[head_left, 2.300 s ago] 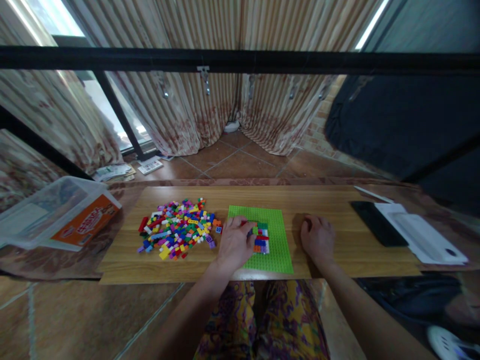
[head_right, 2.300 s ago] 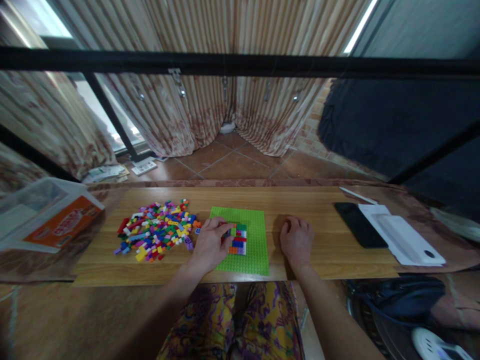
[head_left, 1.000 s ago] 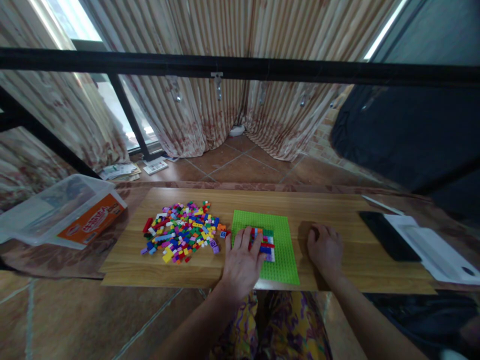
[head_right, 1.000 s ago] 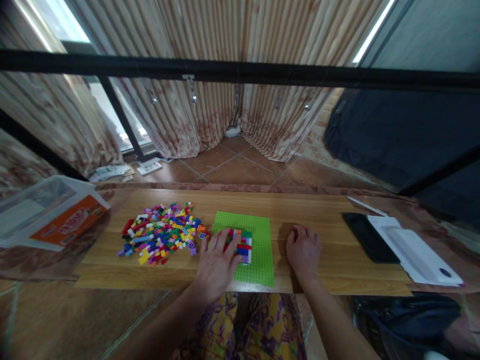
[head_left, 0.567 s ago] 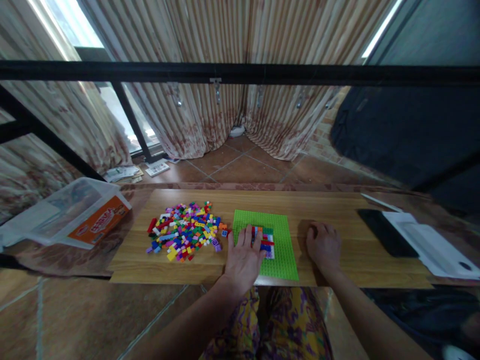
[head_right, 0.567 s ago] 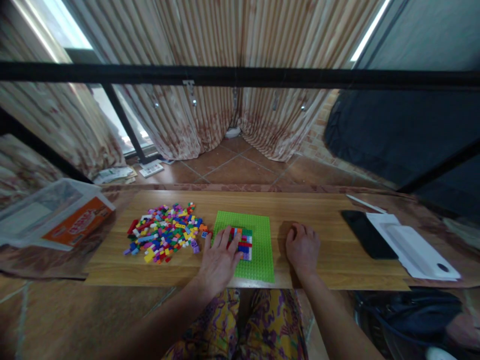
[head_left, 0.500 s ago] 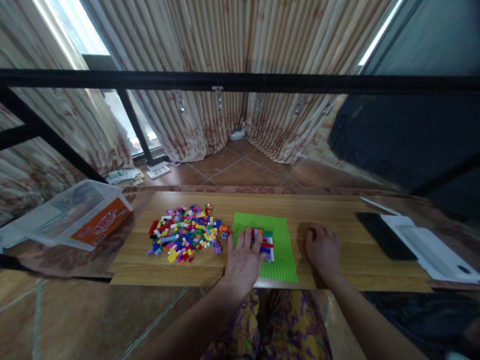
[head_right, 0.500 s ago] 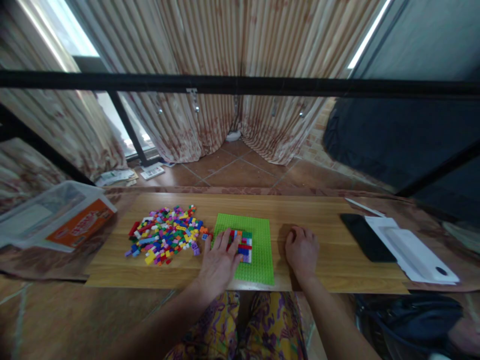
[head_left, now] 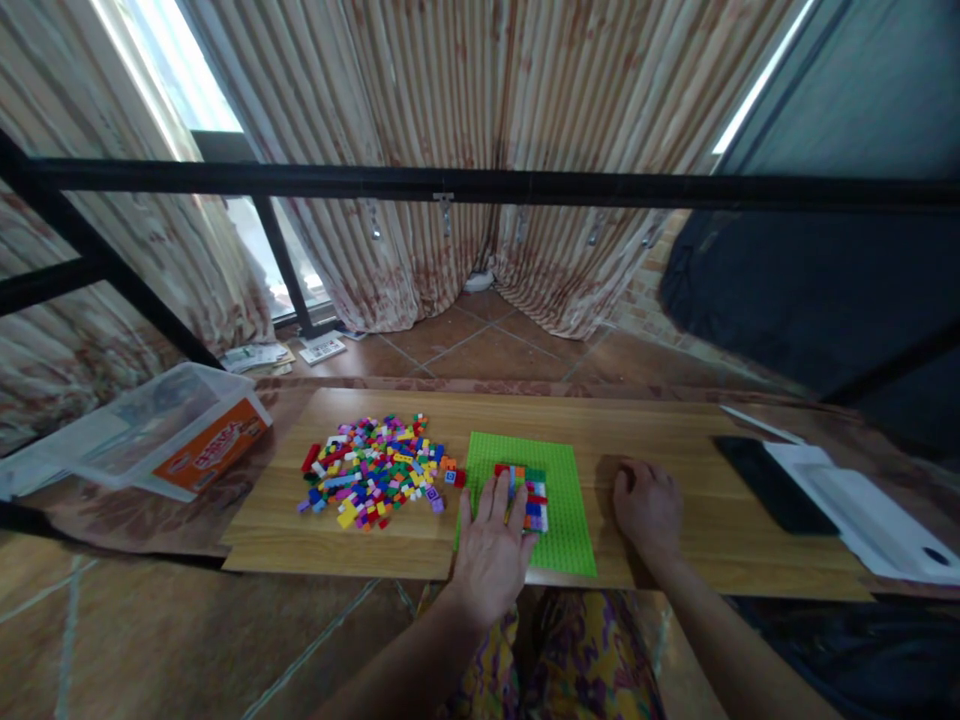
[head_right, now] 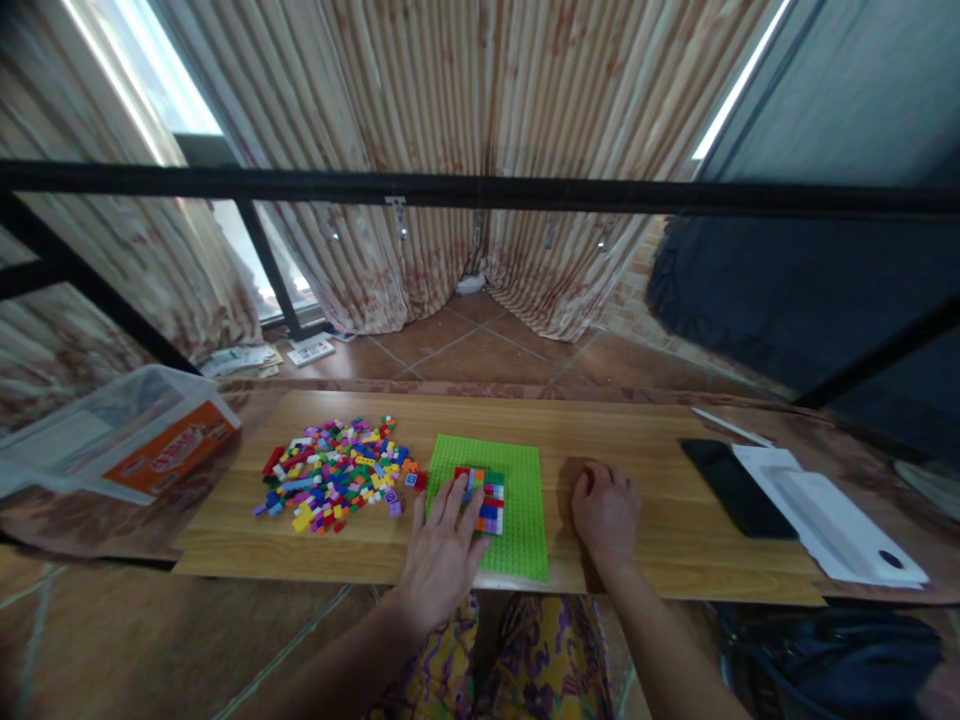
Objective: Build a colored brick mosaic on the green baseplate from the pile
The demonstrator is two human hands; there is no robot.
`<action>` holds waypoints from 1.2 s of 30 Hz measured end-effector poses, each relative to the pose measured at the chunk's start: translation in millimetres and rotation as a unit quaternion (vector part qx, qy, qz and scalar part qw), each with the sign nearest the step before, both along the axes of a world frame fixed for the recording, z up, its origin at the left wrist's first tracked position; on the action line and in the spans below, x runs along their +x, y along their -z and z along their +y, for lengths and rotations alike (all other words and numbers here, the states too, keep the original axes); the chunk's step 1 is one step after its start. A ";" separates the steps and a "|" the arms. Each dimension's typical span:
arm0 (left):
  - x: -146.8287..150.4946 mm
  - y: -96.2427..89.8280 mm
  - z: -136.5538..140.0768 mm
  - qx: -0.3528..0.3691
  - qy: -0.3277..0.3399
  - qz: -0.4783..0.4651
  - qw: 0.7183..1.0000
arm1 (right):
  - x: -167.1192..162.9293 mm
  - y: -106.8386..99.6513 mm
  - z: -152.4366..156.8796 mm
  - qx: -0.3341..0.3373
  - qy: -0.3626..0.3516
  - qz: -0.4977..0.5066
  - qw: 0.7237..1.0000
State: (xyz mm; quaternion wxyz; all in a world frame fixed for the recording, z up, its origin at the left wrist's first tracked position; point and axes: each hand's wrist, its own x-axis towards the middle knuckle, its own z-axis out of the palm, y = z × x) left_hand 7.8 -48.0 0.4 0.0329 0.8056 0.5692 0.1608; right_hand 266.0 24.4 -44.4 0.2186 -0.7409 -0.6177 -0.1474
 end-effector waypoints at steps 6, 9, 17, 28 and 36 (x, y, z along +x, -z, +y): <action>4.1 0.7 -0.4 -0.030 -0.026 -0.032 0.999 | 1.5 1.3 -0.6 0.000 0.007 -0.002 1.000; 6.5 3.2 -0.8 -0.028 -0.036 -0.043 0.998 | 1.7 1.9 -0.9 0.001 0.002 -0.007 1.000; 2.5 -1.4 -0.5 -0.041 -0.016 -0.081 0.996 | 2.4 2.2 -1.3 -0.003 0.001 0.003 1.000; -74.2 -21.6 57.1 0.046 -0.104 -0.074 0.991 | 1.3 2.8 1.4 -0.009 0.010 -0.013 1.000; -83.3 -20.1 70.4 0.018 -0.077 -0.066 0.995 | -2.2 0.0 0.8 -0.019 0.018 -0.012 1.000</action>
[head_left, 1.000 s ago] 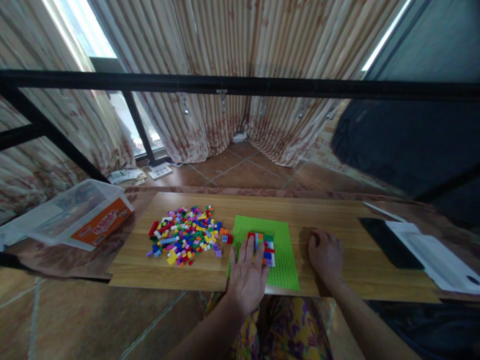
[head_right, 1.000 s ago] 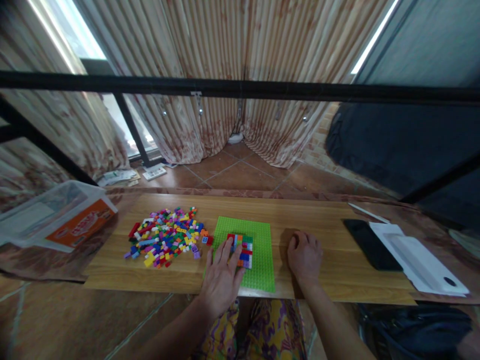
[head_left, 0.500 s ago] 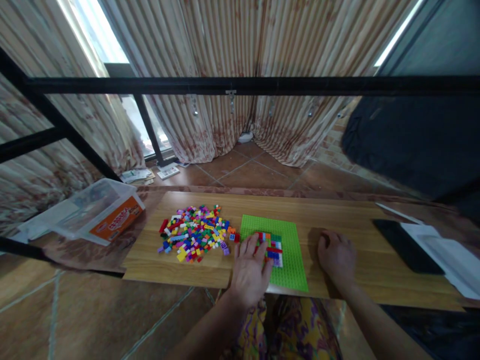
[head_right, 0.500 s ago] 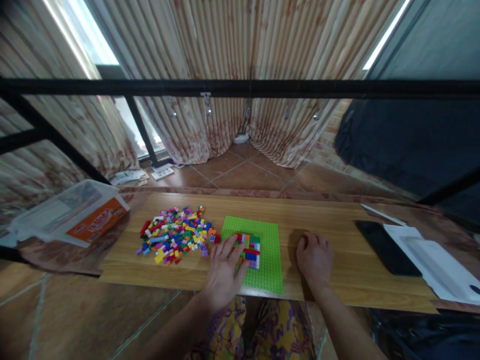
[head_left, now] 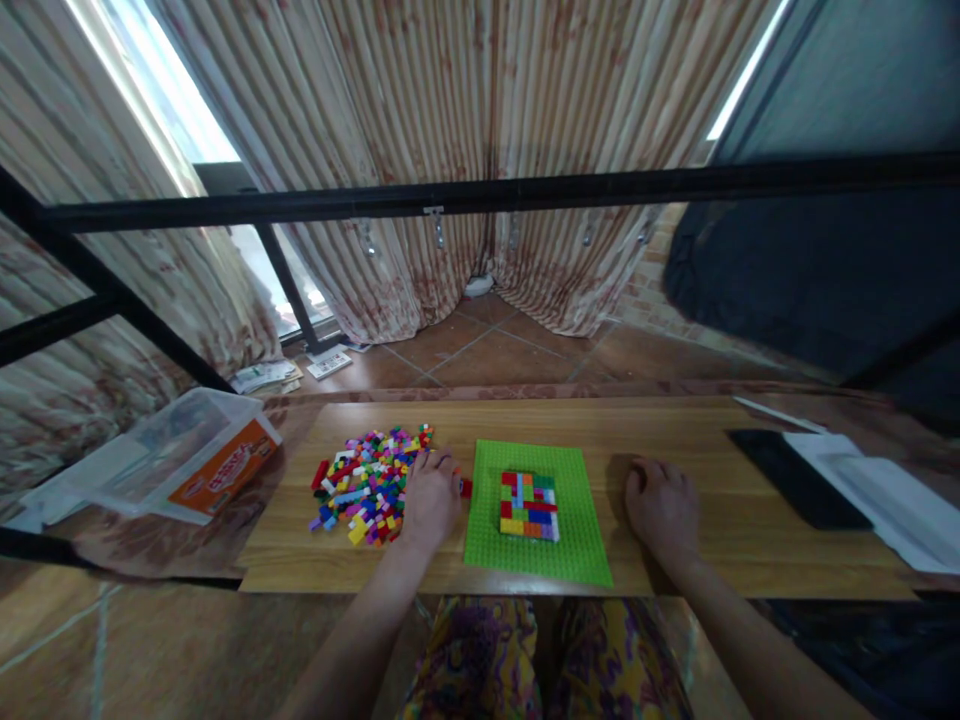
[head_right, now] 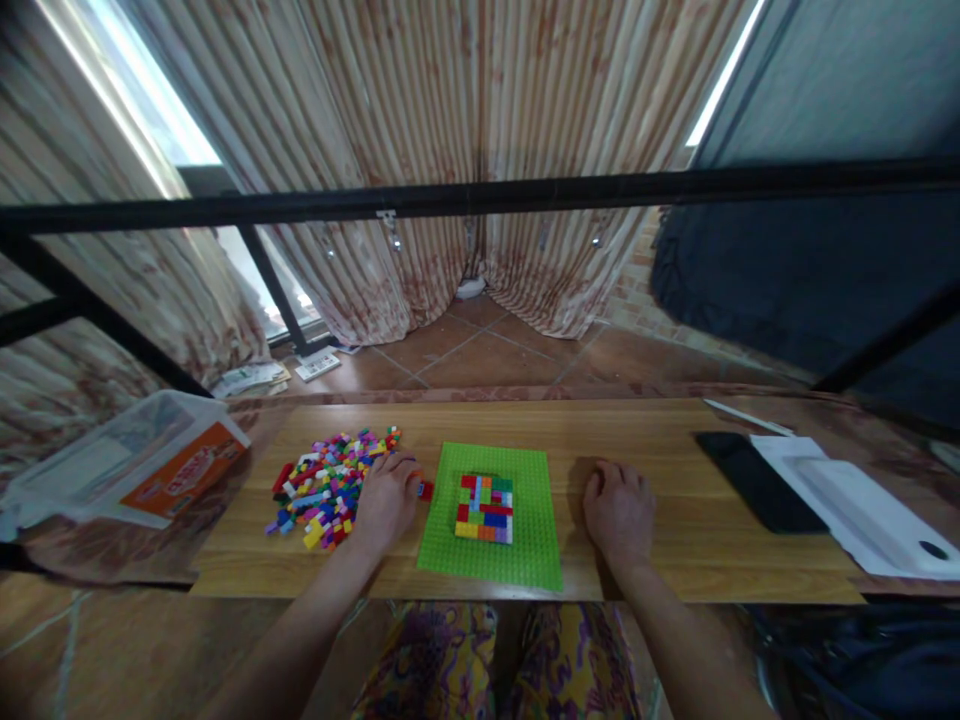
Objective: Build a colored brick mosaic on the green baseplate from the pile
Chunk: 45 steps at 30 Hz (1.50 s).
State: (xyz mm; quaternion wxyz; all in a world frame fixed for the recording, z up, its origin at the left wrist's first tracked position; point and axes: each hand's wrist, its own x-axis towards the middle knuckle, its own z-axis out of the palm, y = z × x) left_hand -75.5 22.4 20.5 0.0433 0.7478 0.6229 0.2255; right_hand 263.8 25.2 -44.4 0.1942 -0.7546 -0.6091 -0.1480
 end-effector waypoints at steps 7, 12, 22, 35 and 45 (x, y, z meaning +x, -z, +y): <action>13.6 -15.1 -19.7 -0.056 0.002 -0.326 0.944 | -1.1 -0.6 0.6 -0.001 0.002 0.010 1.000; 43.8 -16.3 -33.5 -0.199 -0.014 -0.614 0.764 | -3.9 -3.1 0.0 0.007 0.004 0.024 1.000; 69.2 -7.6 -27.6 -0.125 0.094 -0.400 0.903 | -7.2 -6.2 0.0 0.006 0.004 0.042 0.999; 78.1 2.8 -13.1 -0.051 0.162 -0.141 0.975 | -9.4 -9.5 -1.3 0.004 0.008 0.049 0.999; 75.4 8.9 -14.9 -0.032 0.165 -0.139 0.976 | -7.6 -8.1 -0.7 0.005 0.010 0.038 0.999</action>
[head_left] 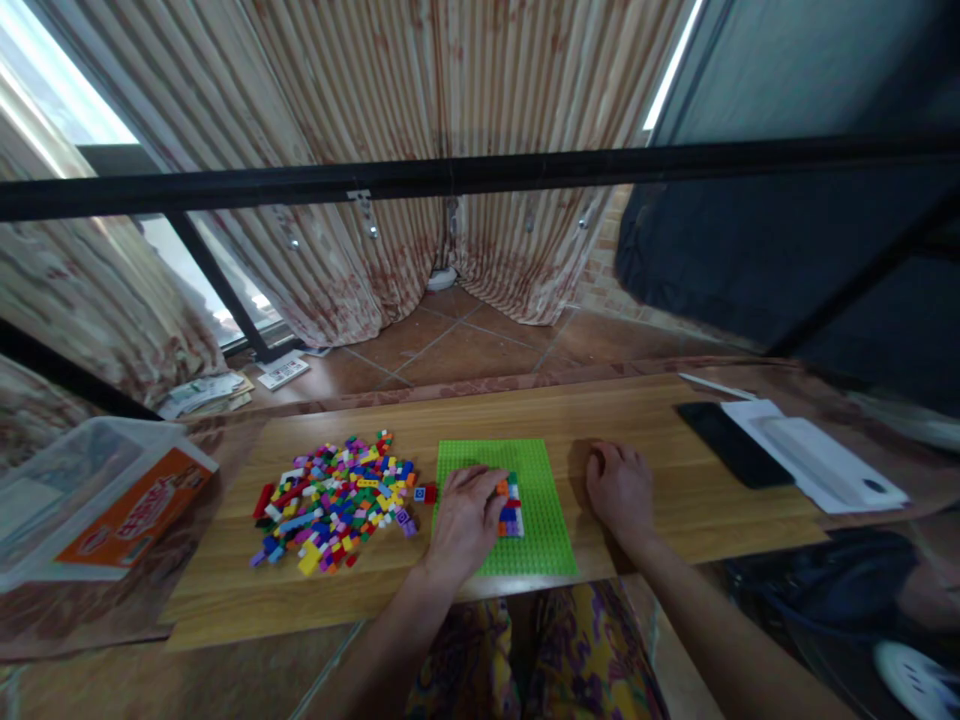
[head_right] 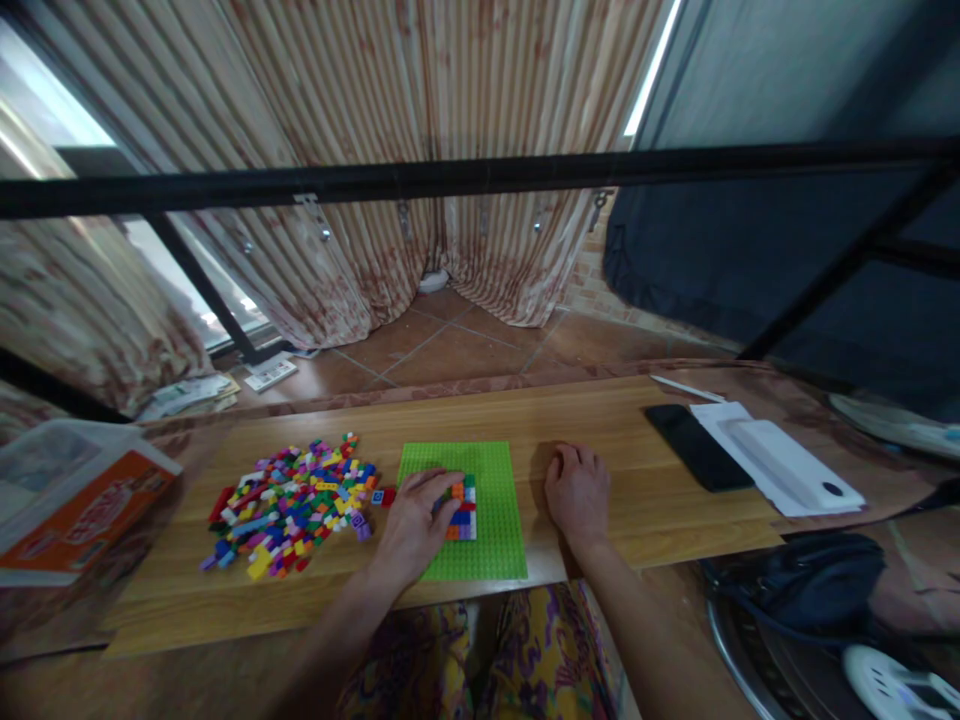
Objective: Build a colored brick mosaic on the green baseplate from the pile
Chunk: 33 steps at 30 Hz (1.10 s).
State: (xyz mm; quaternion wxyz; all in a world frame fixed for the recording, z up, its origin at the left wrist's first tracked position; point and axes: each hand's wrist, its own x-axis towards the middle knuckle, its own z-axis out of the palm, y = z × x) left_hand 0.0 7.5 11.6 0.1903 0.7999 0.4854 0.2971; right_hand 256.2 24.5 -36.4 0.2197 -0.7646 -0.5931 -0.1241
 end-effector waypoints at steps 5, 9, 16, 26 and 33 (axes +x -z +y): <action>2.5 3.4 -1.2 -0.008 -0.012 -0.013 1.000 | -0.9 -1.6 -0.8 -0.005 0.002 0.002 1.000; 2.7 3.6 -2.1 -0.006 -0.012 -0.009 1.000 | -0.6 -1.6 -1.1 -0.004 -0.002 0.003 1.000; 1.6 -1.7 -1.8 0.010 0.023 0.015 1.000 | 2.6 2.3 0.6 0.004 -0.012 -0.002 1.000; 0.7 -1.9 -2.8 0.017 0.035 0.008 0.999 | 1.3 0.9 0.0 0.008 -0.005 -0.002 1.000; 4.6 -1.5 -1.5 -0.008 -0.003 -0.039 0.999 | 3.0 2.3 0.3 0.008 -0.010 -0.005 1.000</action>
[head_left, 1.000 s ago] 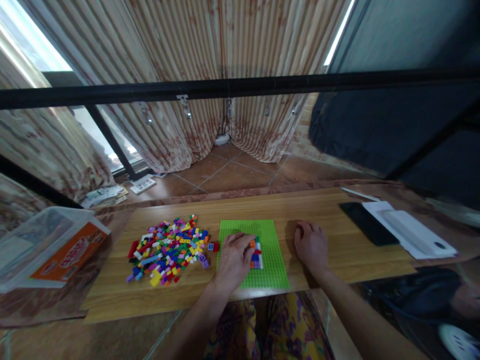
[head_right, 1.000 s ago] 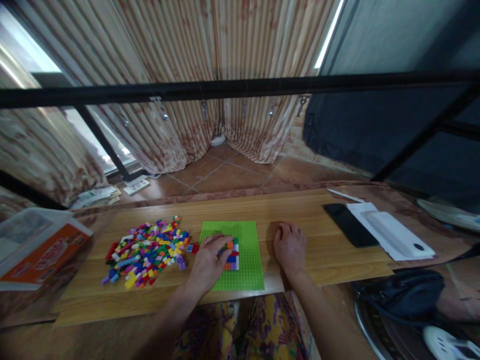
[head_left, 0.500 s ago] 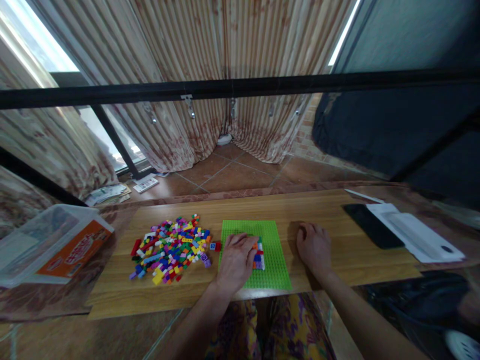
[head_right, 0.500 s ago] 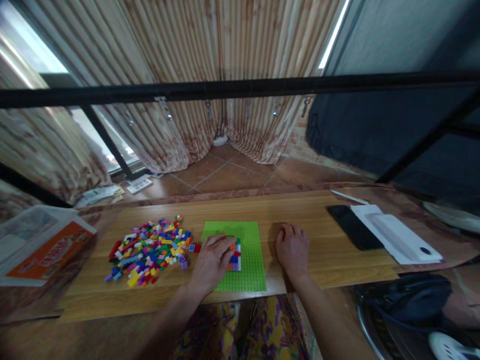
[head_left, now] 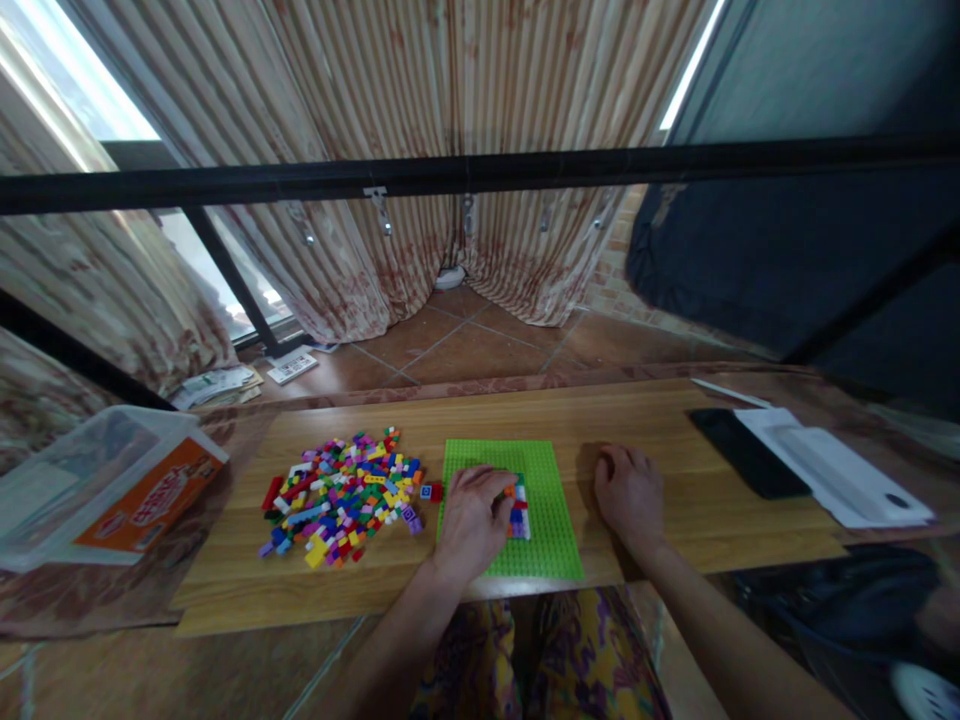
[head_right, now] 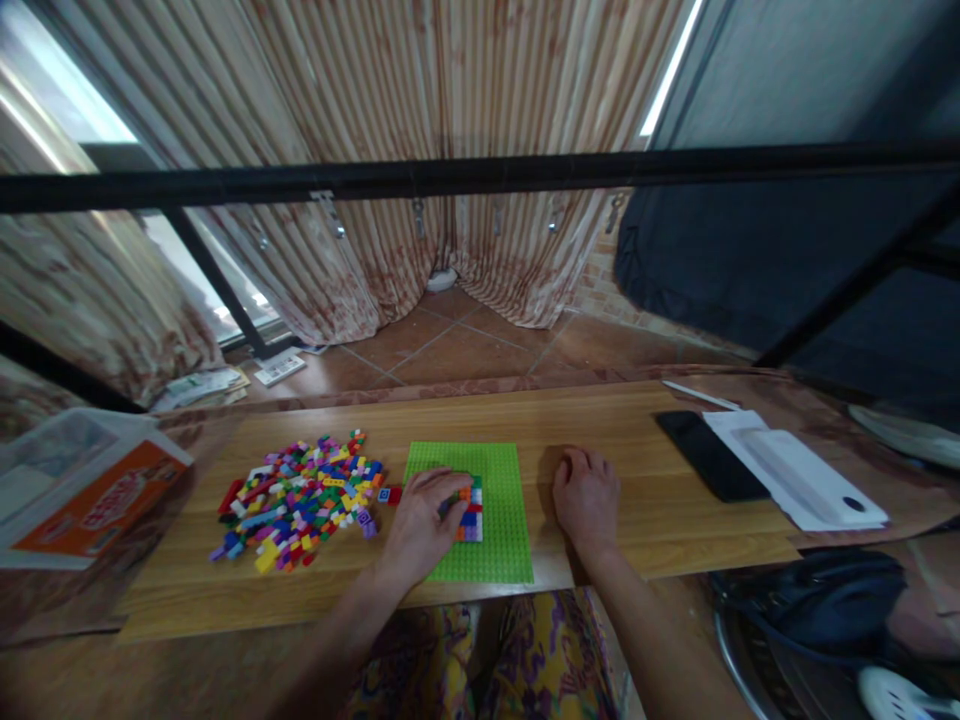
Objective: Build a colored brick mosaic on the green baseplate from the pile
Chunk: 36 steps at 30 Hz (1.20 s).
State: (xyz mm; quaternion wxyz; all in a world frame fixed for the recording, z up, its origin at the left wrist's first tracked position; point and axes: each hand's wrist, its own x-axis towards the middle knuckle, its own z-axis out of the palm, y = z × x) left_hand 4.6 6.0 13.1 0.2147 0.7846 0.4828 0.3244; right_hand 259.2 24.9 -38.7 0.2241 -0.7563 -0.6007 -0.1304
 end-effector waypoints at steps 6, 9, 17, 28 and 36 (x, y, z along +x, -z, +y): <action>-0.8 0.6 -2.3 -0.002 -0.005 -0.006 1.000 | -0.2 0.0 -0.3 0.004 -0.004 -0.003 1.000; -3.9 2.9 -4.5 0.013 -0.001 0.001 1.000 | -1.0 -0.8 -0.9 0.003 0.002 -0.005 1.000; -2.2 8.2 -29.3 0.063 -0.009 0.170 0.983 | 0.7 -0.6 -0.8 -0.001 -0.005 -0.009 1.000; 3.6 15.6 -41.3 0.087 -0.062 0.231 0.967 | 4.7 3.4 0.1 0.002 -0.011 -0.012 1.000; 6.1 7.5 -40.0 0.063 -0.059 0.224 0.971 | 6.6 4.4 -0.4 0.002 -0.016 -0.008 1.000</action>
